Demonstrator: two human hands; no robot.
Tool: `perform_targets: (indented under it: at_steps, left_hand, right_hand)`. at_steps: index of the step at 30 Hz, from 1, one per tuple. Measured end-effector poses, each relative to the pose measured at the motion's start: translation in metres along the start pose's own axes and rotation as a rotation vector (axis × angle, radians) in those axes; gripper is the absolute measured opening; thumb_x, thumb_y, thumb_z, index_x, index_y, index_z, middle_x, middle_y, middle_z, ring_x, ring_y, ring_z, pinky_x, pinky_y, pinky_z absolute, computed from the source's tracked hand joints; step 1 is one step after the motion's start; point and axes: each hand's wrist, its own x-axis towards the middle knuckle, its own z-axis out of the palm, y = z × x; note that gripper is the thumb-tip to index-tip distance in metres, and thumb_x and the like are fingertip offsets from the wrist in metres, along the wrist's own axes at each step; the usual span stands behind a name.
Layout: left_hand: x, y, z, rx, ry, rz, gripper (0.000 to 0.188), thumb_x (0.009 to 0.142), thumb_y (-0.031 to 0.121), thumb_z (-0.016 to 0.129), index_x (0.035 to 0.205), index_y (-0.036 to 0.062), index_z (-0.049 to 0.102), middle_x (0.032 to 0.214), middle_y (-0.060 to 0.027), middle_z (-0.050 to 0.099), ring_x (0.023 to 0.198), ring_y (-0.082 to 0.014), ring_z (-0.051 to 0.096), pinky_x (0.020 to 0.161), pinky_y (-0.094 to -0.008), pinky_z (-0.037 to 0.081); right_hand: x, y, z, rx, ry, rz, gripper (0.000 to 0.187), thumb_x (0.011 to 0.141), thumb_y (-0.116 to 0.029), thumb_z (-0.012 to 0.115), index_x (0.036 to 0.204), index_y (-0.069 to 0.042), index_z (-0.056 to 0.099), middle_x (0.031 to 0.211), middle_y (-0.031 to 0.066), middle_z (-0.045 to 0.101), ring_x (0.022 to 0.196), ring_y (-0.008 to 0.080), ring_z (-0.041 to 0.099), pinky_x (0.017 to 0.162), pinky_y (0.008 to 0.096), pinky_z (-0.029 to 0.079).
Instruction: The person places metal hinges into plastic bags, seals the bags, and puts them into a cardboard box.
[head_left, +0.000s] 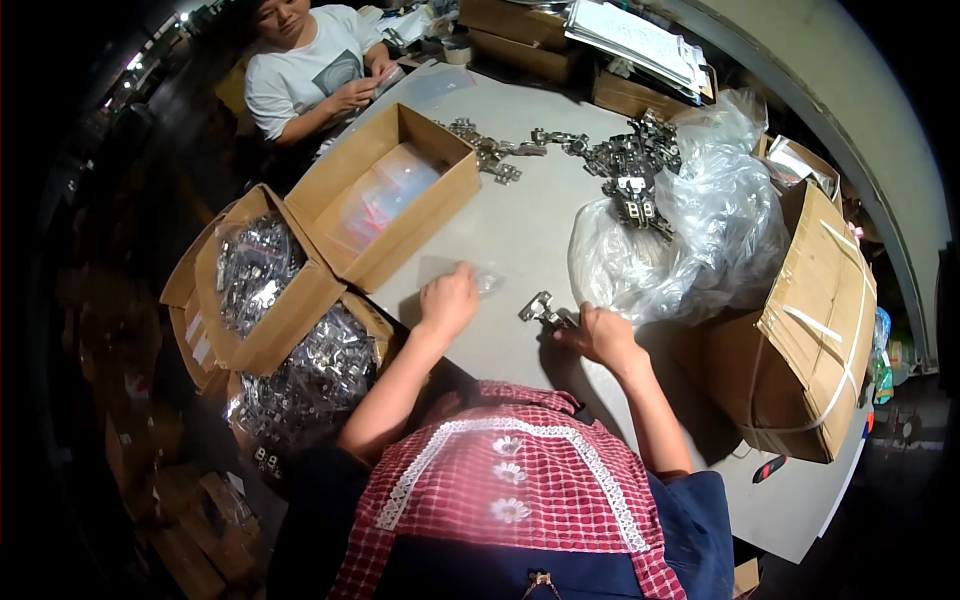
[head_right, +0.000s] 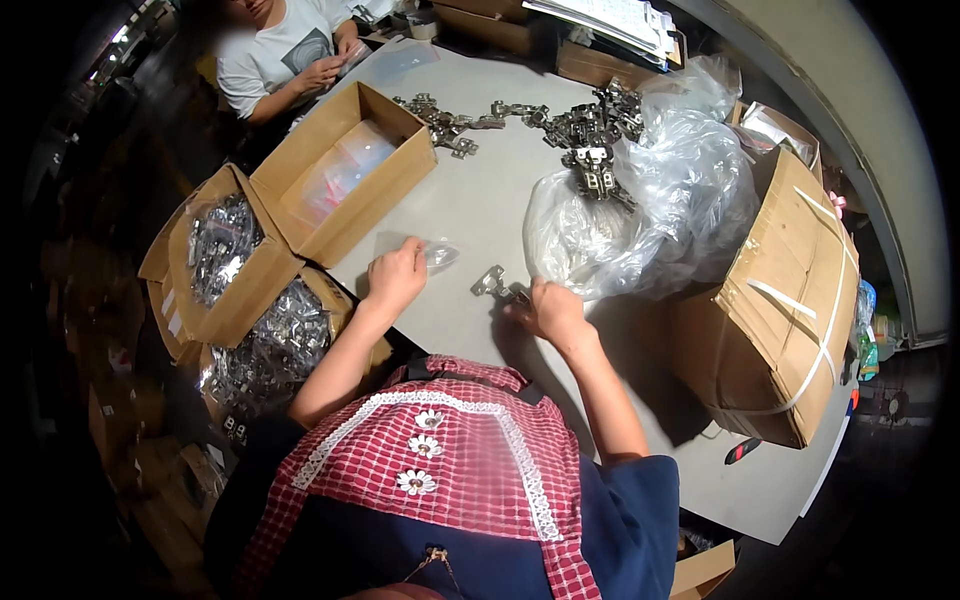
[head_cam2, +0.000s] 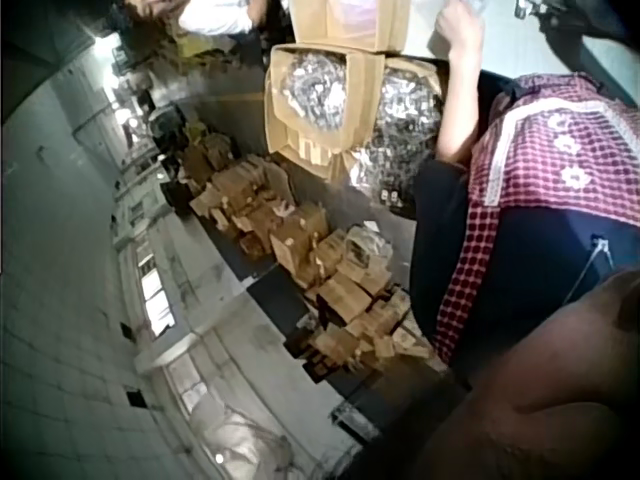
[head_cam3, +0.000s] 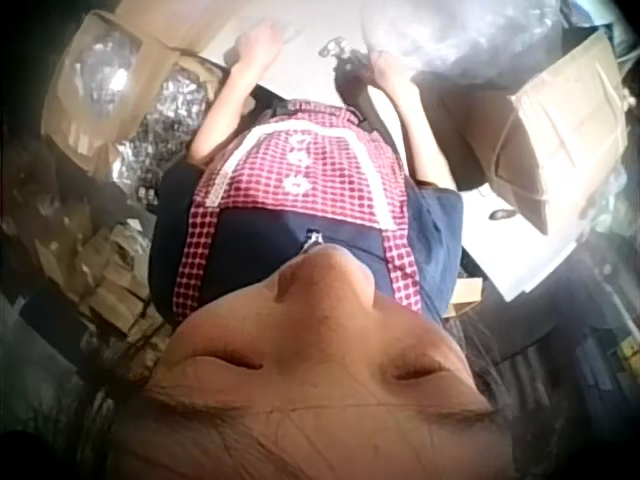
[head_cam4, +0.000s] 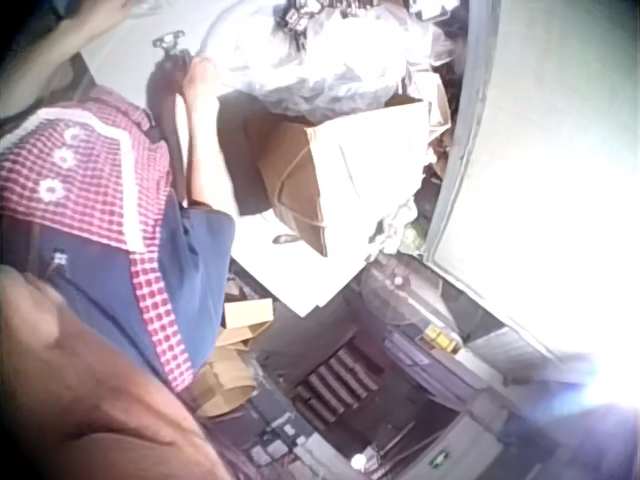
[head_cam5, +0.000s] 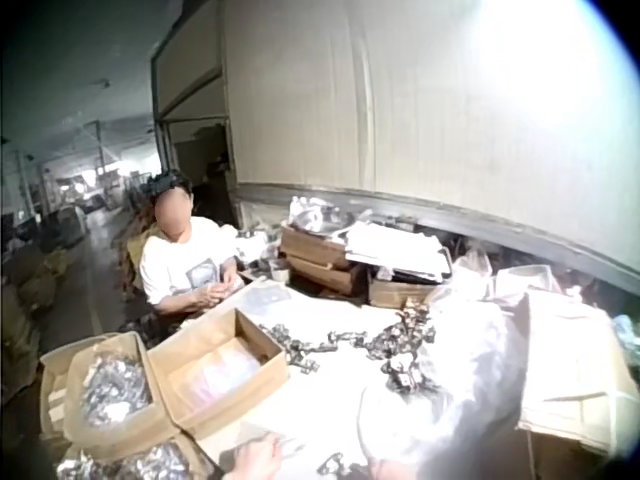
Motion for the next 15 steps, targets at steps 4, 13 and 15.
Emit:
perform_targets:
  at_steps: [4, 13, 15]
  left_hand:
    - [-0.007, 0.004, 0.011, -0.016, 0.028, 0.058, 0.017, 0.089, 0.014, 0.055, 0.103, 0.0039, 0.060, 0.070, -0.0234, 0.066, 0.069, -0.0448, 0.067, 0.066, -0.0574, 0.051]
    - [-0.016, 0.018, 0.014, -0.049, -0.077, 0.056, 0.025, 0.089, 0.015, 0.058, 0.112, 0.0078, 0.064, 0.074, -0.0224, 0.068, 0.074, -0.0430, 0.068, 0.071, -0.0542, 0.053]
    - [-0.021, 0.034, 0.012, -0.060, -0.060, 0.069, 0.025, 0.089, 0.014, 0.058, 0.112, 0.0065, 0.064, 0.073, -0.0223, 0.068, 0.072, -0.0427, 0.068, 0.070, -0.0536, 0.054]
  right_hand:
    - [-0.008, -0.003, 0.036, -0.137, 0.149, -0.052, 0.046, 0.080, -0.044, 0.073, 0.086, 0.001, 0.064, 0.073, 0.0179, 0.068, 0.067, 0.0360, 0.069, 0.060, 0.0447, 0.054]
    - [-0.016, -0.016, -0.009, 0.872, 0.129, -0.026, 0.025, 0.080, -0.024, 0.068, 0.085, 0.001, 0.068, 0.064, 0.0101, 0.064, 0.058, 0.0160, 0.062, 0.058, 0.0325, 0.048]
    - [-0.008, -0.015, -0.013, 0.813, 0.005, 0.081, 0.027, 0.081, -0.026, 0.070, 0.082, 0.001, 0.067, 0.062, 0.0071, 0.063, 0.057, 0.0149, 0.061, 0.056, 0.0324, 0.048]
